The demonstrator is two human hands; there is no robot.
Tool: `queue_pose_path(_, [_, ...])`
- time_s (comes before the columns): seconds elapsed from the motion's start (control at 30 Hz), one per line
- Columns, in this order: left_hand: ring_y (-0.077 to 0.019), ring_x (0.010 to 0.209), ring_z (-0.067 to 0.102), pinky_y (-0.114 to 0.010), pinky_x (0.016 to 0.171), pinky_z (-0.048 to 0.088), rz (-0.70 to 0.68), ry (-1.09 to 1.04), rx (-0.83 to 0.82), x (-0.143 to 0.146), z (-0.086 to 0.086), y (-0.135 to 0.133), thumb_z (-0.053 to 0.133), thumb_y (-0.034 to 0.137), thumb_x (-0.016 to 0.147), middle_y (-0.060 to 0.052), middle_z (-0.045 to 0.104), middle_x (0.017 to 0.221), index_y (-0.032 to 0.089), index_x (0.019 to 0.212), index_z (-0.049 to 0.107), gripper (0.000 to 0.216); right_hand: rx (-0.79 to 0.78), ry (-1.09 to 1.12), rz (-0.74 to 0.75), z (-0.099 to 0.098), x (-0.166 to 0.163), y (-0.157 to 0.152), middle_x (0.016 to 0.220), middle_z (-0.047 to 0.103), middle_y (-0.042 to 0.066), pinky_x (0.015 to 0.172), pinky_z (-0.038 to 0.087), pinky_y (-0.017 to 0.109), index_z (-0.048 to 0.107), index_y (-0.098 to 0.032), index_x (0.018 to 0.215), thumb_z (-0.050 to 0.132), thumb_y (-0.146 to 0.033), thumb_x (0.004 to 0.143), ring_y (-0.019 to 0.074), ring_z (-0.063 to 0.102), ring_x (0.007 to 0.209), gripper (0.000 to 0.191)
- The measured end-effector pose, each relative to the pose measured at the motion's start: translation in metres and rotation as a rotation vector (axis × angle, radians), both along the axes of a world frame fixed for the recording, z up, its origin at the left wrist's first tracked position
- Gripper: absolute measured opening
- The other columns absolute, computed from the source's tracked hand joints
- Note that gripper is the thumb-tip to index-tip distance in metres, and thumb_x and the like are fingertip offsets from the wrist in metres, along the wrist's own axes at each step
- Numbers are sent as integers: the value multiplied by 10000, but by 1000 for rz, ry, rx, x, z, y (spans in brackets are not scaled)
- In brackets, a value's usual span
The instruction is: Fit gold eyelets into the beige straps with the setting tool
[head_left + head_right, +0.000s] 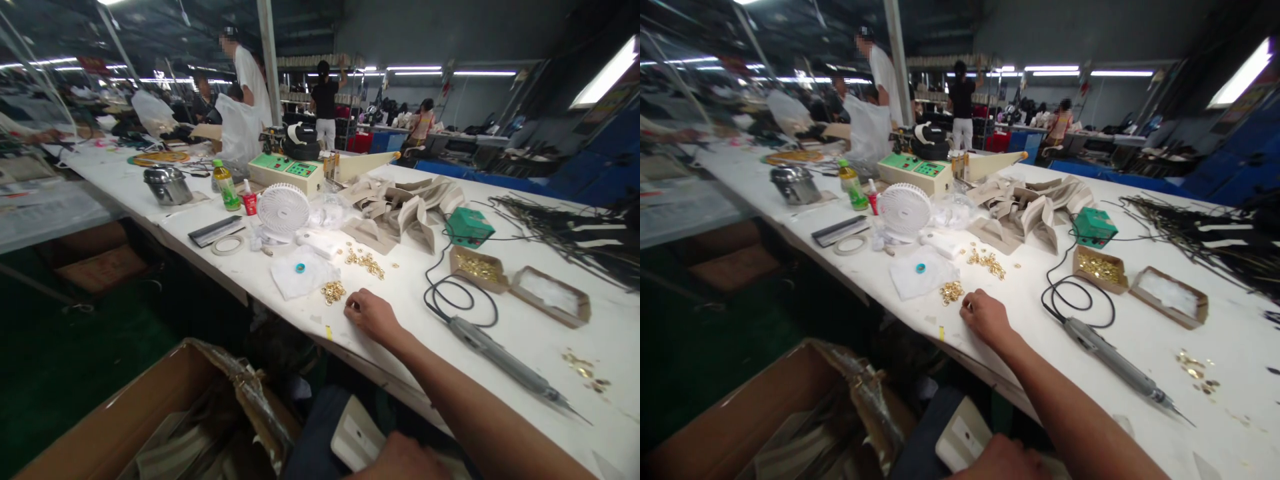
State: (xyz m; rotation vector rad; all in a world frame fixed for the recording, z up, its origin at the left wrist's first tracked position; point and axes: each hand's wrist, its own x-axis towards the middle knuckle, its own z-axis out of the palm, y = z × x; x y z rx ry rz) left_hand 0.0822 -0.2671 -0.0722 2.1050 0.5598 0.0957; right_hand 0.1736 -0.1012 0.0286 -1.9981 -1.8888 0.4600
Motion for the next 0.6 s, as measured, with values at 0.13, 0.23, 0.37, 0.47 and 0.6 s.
queue_pose_path(0.13, [-328, 788, 742, -405, 645, 466, 61, 3, 45, -46, 56, 19, 608, 325, 920, -91, 798, 870, 274, 956, 825, 225, -58, 11, -34, 3, 21, -6, 903, 748, 19, 652, 366, 269, 745, -233, 878, 676, -247, 837, 180, 633, 798, 81])
queue_pose_path(0.23, [-240, 748, 676, -325, 659, 448, 377, -88, -158, -79, 85, 31, 486, 437, 1015, -62, 740, 792, 193, 870, 768, 400, -67, 23, -57, 1, 34, -10, 908, 766, 28, 654, 362, 281, 757, -235, 886, 680, -244, 828, 197, 642, 819, 97])
queue_pose_path(0.37, [-228, 833, 669, -294, 749, 507, 629, -278, -499, -102, 101, 37, 533, 578, 997, -69, 764, 893, 138, 1049, 773, 504, -46, 84, -80, 0, 38, -13, 942, 787, 43, 693, 408, 291, 783, -230, 934, 702, -222, 813, 213, 669, 844, 146])
queue_pose_path(0.47, [-245, 900, 693, -310, 840, 536, 793, -395, -558, -109, 107, 40, 641, 589, 943, -91, 789, 976, 121, 1158, 770, 531, -3, 177, -92, 8, 39, -22, 911, 797, 44, 745, 464, 292, 791, -216, 905, 707, -212, 820, 208, 699, 839, 120])
queue_pose_path(0.6, [-243, 865, 707, -297, 774, 553, 943, -463, -555, -107, 114, 42, 693, 609, 907, -105, 802, 959, 121, 1210, 763, 578, 74, 370, -152, 32, 40, -65, 884, 804, 40, 755, 531, 272, 771, -188, 991, 647, -328, 924, 183, 739, 799, 198])
